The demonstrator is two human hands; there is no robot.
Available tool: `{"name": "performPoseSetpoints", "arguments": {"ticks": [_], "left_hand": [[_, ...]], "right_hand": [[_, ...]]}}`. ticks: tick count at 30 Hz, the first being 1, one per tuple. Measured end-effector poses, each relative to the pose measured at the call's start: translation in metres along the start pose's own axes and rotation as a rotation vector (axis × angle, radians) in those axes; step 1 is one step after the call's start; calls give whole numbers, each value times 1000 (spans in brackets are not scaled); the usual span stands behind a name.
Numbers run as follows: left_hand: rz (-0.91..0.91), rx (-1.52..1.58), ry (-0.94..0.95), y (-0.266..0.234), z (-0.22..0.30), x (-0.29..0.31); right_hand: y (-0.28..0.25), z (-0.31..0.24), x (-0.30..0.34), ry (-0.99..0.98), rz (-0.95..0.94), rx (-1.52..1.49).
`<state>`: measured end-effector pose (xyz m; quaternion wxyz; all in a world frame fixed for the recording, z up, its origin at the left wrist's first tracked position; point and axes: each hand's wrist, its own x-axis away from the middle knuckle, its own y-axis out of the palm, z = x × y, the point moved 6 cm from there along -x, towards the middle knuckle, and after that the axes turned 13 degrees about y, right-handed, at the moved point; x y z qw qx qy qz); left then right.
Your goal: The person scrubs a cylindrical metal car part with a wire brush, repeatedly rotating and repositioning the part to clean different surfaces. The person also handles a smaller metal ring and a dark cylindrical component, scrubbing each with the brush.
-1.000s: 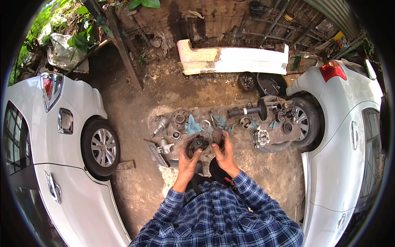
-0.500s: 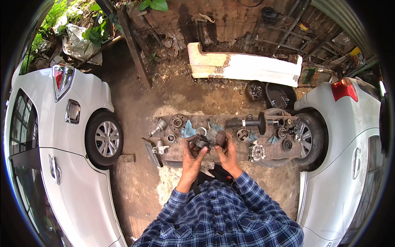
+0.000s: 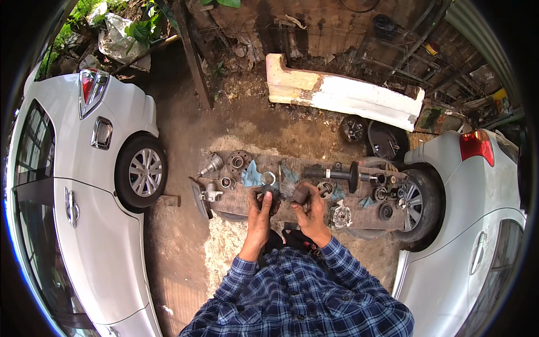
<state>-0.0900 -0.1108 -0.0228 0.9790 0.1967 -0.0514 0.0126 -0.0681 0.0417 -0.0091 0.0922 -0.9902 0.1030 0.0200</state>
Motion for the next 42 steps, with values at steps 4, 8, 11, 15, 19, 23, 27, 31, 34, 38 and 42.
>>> {"name": "performPoseSetpoints", "arguments": {"ticks": [4, 8, 11, 15, 19, 23, 27, 31, 34, 38, 42], "left_hand": [[65, 38, 7, -5, 4, -12], [59, -93, 8, -9, 8, -19], [46, -12, 4, 0, 7, -19], [34, -55, -1, -4, 14, -35], [-30, -110, -10, -2, 19, -46], [37, 13, -10, -2, 23, -53], [-61, 82, -47, -5, 32, -62], [-5, 45, -82, -4, 29, -61], [-38, 27, -79, 0, 27, -61], [5, -9, -79, -9, 26, -66], [-66, -101, -67, -15, 27, -69]], "right_hand": [[15, 11, -14, 108, -82, 117], [10, 11, -16, 87, -7, 48], [15, 5, -21, -16, -60, 71], [18, 6, -31, 46, -51, 153], [17, 6, -35, 90, 15, 55], [27, -1, -35, -12, -6, 108], [26, -2, -37, 9, 70, 163], [30, -11, -41, -76, 78, 96], [34, -15, -44, -114, 129, 126], [38, -10, -41, -72, 136, 138], [43, -2, -38, 12, 117, 44]]}}
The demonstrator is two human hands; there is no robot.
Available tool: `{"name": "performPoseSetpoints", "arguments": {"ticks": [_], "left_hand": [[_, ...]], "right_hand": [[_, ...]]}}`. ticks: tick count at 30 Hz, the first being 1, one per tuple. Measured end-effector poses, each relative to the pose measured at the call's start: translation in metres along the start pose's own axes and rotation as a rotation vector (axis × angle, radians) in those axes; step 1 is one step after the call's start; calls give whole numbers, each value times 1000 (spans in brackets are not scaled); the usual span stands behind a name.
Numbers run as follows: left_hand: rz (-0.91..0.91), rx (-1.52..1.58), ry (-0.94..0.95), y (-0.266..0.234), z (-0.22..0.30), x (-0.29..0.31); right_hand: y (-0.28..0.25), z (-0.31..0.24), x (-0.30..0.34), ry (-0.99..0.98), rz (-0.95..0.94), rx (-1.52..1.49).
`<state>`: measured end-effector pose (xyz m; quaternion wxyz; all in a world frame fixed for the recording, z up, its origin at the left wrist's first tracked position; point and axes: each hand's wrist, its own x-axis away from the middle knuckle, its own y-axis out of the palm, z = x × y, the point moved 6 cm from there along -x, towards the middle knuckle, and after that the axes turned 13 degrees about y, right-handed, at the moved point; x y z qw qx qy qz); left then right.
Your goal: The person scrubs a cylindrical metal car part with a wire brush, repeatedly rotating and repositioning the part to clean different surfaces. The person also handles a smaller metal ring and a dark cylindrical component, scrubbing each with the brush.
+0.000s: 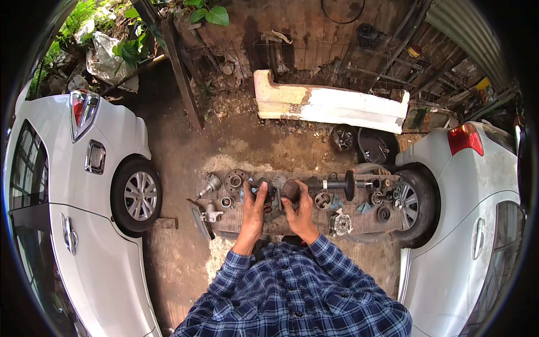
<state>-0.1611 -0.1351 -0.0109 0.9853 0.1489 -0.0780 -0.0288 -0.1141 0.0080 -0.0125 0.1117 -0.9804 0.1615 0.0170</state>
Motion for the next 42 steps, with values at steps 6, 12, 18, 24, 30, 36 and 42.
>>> {"name": "performPoseSetpoints", "arguments": {"ticks": [6, 12, 18, 24, 30, 36, 42], "left_hand": [[-54, -67, -99, -9, -8, 1], [-21, -6, 1, -17, -6, -4], [-48, 88, -18, -15, 4, -4], [-70, 392, 7, -2, 16, -6], [-249, 378, 92, 3, 29, -7], [-298, 290, 150, -3, 20, -12], [-270, 74, 346, -7, 31, -13]], "right_hand": [[12, 5, 0, 99, -14, 33], [18, 13, 0, -24, 1, 52], [21, 38, -2, 184, -40, 90], [6, 21, -9, 131, 93, -46], [1, 7, -4, 76, 117, -134], [-2, -5, 1, 67, 78, -108], [4, -3, -8, -21, -30, 144]]}}
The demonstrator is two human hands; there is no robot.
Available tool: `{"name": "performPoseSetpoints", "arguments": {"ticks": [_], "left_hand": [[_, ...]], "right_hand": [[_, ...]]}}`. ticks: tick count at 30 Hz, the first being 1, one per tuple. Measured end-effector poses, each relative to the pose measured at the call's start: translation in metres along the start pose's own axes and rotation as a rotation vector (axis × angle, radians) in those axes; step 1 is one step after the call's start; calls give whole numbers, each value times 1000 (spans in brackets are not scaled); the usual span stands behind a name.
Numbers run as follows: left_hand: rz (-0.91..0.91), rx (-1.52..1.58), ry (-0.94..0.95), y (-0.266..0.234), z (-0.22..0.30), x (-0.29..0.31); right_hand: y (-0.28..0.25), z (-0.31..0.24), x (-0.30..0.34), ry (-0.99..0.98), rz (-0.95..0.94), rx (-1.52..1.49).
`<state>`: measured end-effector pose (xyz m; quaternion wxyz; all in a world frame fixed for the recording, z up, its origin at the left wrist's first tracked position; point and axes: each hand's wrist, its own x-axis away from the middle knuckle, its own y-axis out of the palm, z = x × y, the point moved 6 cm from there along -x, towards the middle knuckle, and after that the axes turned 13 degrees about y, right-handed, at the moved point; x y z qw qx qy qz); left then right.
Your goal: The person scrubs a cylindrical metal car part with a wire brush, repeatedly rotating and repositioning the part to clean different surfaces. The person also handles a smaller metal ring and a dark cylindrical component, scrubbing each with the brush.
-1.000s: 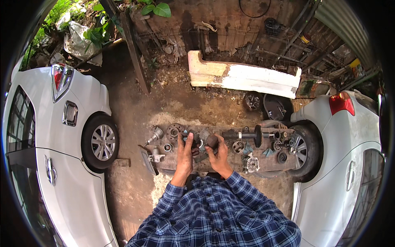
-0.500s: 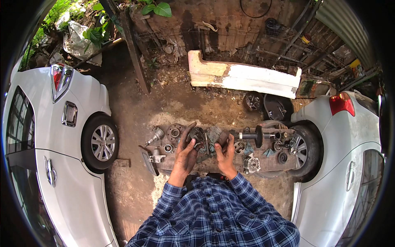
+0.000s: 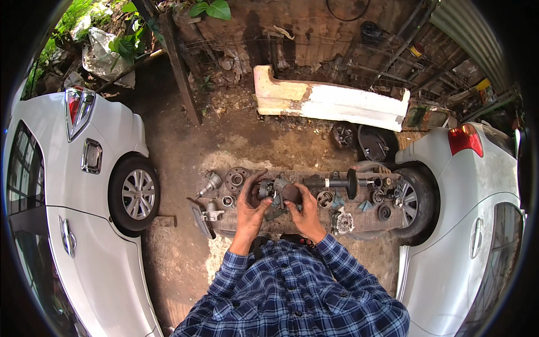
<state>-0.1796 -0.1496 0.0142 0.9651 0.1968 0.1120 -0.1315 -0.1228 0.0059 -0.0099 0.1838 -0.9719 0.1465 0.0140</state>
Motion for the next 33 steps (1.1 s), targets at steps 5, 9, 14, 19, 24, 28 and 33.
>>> {"name": "performPoseSetpoints", "arguments": {"ticks": [5, 9, 14, 19, 24, 28, 33], "left_hand": [[-56, -215, 75, -4, 8, -4], [-76, -364, 151, 3, 3, -5], [-53, -522, 254, 1, 8, -5], [-78, -645, 300, -2, 15, -6], [-91, -646, 285, 6, 22, -6], [-53, -599, 277, 1, 29, -11], [20, -404, 189, -5, 16, -7]], "right_hand": [[-12, 0, 0, 102, 47, -55], [-13, -15, 7, 67, 48, -141], [0, -10, 10, 72, -16, -100], [-7, 5, 12, 175, 2, -189], [-4, 3, 11, 102, -32, -169], [-1, 16, 13, 132, -66, -70], [-9, 28, 18, 245, 8, -234]]}}
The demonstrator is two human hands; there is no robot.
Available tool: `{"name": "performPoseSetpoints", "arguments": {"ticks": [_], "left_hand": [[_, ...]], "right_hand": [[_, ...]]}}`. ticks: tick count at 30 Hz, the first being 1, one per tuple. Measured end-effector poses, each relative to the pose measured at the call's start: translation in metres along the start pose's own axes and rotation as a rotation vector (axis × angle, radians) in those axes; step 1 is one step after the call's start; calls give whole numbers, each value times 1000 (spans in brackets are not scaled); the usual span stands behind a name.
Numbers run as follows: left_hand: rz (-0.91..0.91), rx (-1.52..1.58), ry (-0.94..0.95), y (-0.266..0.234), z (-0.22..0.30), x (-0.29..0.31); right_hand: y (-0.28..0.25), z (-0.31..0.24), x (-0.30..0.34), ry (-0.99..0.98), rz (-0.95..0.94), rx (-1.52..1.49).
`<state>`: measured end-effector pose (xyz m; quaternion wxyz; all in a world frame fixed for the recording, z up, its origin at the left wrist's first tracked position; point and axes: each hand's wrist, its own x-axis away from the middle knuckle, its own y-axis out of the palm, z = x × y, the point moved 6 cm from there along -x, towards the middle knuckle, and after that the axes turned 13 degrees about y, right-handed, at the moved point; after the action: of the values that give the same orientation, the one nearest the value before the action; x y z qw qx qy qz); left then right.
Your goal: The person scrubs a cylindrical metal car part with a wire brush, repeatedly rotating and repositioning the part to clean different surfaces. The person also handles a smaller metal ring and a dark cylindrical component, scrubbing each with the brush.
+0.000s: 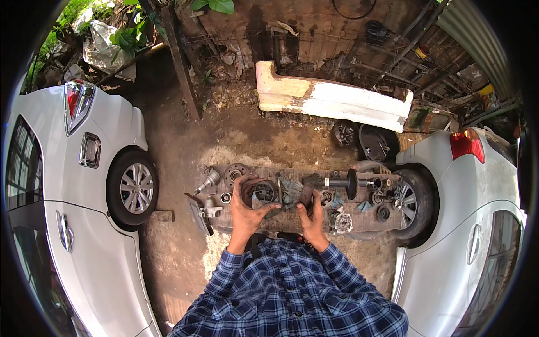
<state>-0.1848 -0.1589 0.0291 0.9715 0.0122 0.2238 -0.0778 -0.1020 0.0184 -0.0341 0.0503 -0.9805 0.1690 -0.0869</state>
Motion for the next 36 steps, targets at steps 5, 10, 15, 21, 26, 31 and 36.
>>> {"name": "performPoseSetpoints", "arguments": {"ticks": [5, 10, 15, 21, 26, 31, 36], "left_hand": [[-156, -104, -44, 6, -8, 6], [-141, 168, -14, 14, -10, 5], [-112, 399, -169, 15, -17, 7], [-49, 313, -59, 11, -4, 4], [-37, 379, -100, 13, -2, 7], [-29, 296, -95, -1, -2, 6], [-32, 287, -134, 1, -6, 13]], "right_hand": [[-3, -20, 1, -65, 75, -176], [1, -27, 3, -62, 1, -49], [0, -28, 1, -110, 11, 51], [3, -54, 0, -203, -26, 131], [8, -71, -13, -286, -12, 235], [17, -66, -9, -245, -106, 212], [20, -56, 0, -170, -68, 237]]}}
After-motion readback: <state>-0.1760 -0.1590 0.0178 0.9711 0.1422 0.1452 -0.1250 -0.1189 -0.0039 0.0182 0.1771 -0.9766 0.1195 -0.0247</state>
